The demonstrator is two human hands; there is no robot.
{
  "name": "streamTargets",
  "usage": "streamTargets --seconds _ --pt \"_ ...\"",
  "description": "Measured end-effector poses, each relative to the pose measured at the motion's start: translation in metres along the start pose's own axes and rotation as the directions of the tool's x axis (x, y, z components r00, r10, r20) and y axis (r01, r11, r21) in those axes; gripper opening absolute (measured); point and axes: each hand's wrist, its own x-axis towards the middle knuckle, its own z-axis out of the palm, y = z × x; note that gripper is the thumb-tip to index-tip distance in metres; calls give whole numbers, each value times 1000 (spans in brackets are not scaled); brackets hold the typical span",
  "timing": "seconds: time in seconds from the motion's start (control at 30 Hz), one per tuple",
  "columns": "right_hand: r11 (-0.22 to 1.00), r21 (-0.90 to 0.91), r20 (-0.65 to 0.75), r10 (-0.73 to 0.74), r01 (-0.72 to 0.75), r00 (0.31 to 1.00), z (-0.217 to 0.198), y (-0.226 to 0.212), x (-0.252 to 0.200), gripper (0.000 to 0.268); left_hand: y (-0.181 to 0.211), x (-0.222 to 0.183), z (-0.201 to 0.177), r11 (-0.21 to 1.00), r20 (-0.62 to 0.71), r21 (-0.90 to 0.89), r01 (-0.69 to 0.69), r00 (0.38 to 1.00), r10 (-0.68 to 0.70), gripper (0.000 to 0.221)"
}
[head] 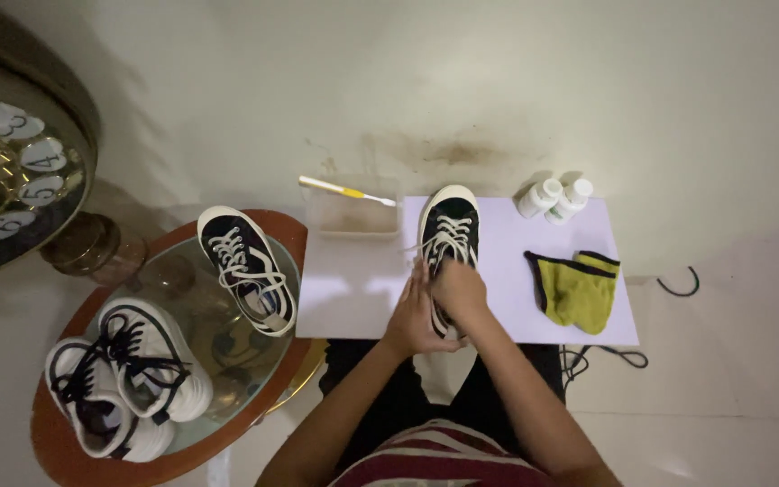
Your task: Cleaning the white rubber parts of a black canvas shoe using a toothbrush and cleaning solution.
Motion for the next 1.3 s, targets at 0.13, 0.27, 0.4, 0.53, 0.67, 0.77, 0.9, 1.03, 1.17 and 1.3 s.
streamTargets --seconds 0.13,0.27,0.4,0.53,0.67,0.77,0.9,1.03,1.17,1.3 --pt "998 -46 23 -48 49 999 13 24 16 30 -5 -2 4 999 12 -29 16 1000 -15 137" --pt "996 -78 177 -35 50 984 -19 7 -57 24 -12 -1 8 999 -37 1 -38 999 38 135" --pt "995 64 149 -86 78 985 11 26 -37 35 -21 1 11 993 -81 -28 -116 990 113 138" --pt "996 -41 139 -75 82 987 -18 3 -22 19 -21 -2 14 997 -104 -35 -63 993 59 142" --pt "993 -22 115 -110 113 987 -12 22 -3 24 -23 -5 16 994 -101 -20 -105 990 102 141" --pt "999 19 53 -41 40 998 -11 6 -23 23 -16 -2 11 995 -98 -30 -100 990 97 141" --pt "992 123 -89 -11 22 996 7 -3 -35 23 -15 -5 11 994 -64 -98 -41 997 35 137" --pt "994 104 -175 -8 27 984 -8 -23 -24 28 -3 2 3 999 55 53 10 998 -13 136" --pt "998 53 -133 -31 39 991 9 1 -6 30 -8 0 7 999 -2 38 -1 1000 1 141" --pt "993 -59 107 -99 106 989 5 40 -41 23 -5 -3 5 999 -51 -5 -33 998 33 145"
